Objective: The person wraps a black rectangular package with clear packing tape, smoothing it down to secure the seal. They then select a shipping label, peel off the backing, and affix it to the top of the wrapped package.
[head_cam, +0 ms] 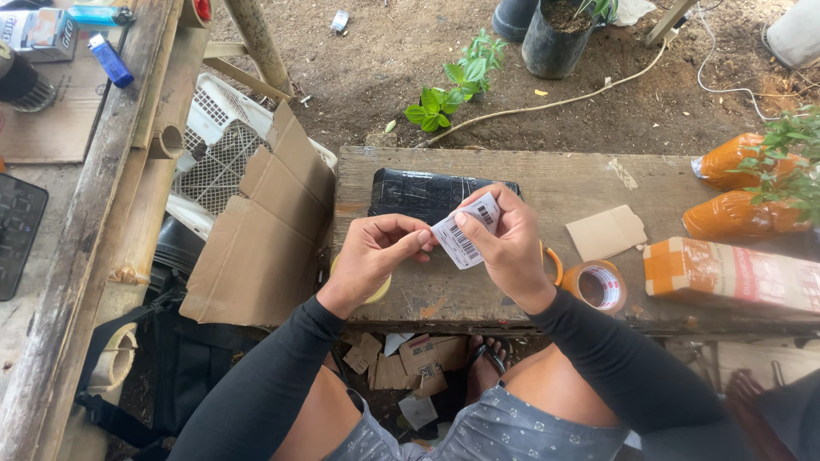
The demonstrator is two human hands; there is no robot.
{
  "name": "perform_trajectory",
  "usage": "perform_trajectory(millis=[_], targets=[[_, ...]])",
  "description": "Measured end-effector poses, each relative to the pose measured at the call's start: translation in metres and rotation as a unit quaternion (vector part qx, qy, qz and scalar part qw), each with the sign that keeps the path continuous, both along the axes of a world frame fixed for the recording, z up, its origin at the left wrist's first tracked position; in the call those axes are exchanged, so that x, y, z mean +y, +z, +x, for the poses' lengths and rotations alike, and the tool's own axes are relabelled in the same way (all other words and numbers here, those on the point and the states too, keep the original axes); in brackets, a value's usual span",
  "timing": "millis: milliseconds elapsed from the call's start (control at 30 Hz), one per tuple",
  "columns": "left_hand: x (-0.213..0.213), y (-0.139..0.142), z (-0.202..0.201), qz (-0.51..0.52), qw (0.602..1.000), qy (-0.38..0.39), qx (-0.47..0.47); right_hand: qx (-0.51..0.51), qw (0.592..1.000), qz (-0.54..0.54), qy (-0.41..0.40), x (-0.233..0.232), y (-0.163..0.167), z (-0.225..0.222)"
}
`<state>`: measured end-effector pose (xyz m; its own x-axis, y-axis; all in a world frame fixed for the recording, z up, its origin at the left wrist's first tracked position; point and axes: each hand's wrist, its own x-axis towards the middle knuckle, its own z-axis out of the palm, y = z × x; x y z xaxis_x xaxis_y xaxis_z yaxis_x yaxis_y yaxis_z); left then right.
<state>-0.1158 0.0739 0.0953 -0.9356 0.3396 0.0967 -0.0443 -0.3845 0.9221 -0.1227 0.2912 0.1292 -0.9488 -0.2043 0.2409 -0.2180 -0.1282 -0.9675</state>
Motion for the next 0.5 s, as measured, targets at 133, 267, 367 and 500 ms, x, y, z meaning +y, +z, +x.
perform_trajectory(millis=[133,267,367,500], targets=[[-0.0006,-0.0021,-0.0006,0.004,1.000,-0.006,0.003,0.031,0.999,0.029,-0.004,-0.0007,0.0018,0.0027],[-0.0008,-0.0041,-0.0003,0.012,1.000,-0.020,0.014,0.032,0.999,0.037,-0.001,-0.0012,0.0018,0.0029],[-0.0004,-0.0046,0.0003,0.019,0.999,-0.028,0.015,-0.012,1.000,0.018,0.008,-0.0014,0.0012,0.0022],[-0.0011,-0.0037,0.0011,0.012,0.999,-0.048,0.022,-0.094,0.994,-0.040,0.046,-0.0035,-0.0006,0.0015]])
